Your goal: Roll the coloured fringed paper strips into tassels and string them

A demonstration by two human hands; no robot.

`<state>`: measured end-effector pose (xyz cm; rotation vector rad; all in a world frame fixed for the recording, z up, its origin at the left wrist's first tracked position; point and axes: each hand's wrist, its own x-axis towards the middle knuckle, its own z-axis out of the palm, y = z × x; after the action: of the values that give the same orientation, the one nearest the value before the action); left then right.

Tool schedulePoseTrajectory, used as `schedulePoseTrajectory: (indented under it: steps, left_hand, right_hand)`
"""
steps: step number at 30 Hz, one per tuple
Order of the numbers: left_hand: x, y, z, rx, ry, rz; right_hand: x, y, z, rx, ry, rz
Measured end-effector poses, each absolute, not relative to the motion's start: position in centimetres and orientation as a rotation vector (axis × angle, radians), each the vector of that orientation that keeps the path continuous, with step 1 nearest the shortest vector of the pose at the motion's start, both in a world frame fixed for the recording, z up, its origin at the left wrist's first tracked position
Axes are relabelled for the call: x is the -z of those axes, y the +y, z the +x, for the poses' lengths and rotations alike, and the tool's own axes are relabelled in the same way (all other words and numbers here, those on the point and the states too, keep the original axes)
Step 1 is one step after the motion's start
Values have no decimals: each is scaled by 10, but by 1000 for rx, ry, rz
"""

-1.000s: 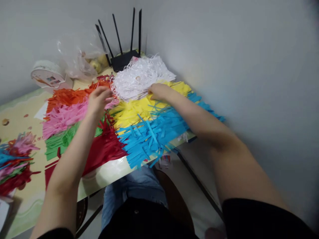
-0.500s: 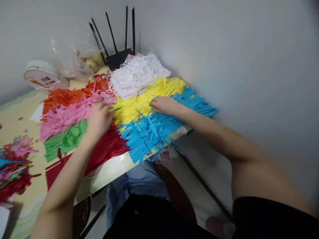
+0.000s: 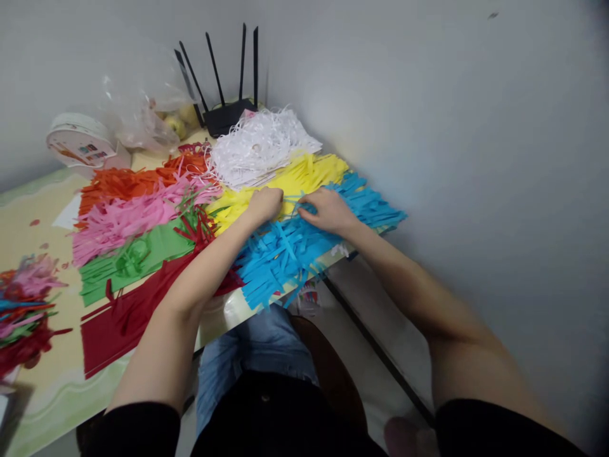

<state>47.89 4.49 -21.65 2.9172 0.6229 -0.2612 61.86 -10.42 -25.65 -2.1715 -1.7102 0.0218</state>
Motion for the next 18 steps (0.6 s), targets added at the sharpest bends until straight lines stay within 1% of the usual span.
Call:
schedulePoseTrajectory:
  steps: [4,6,10,13,15,18]
  left_hand:
    - [217,44,481,317,582,2890]
    - [218,41,481,323,571,2897]
    - [217,42,481,317,636,2855]
    - [218,49,482,295,662,2794]
    - [219,53,481,262,657,2764]
    - [219,57,480,217,652,2724]
  right_hand:
    - [242,-96,628,-217,-1454,-2056]
    - [237,-88,631,-229,-1451,-2091]
    - [239,-74,632,-123,-1710,-2128]
    - [247,-66,631,-145,-1945,-2154]
    - [251,-63,630,-159,-2018,-2155]
    - [253,-60,627,-91,-2094,-2141]
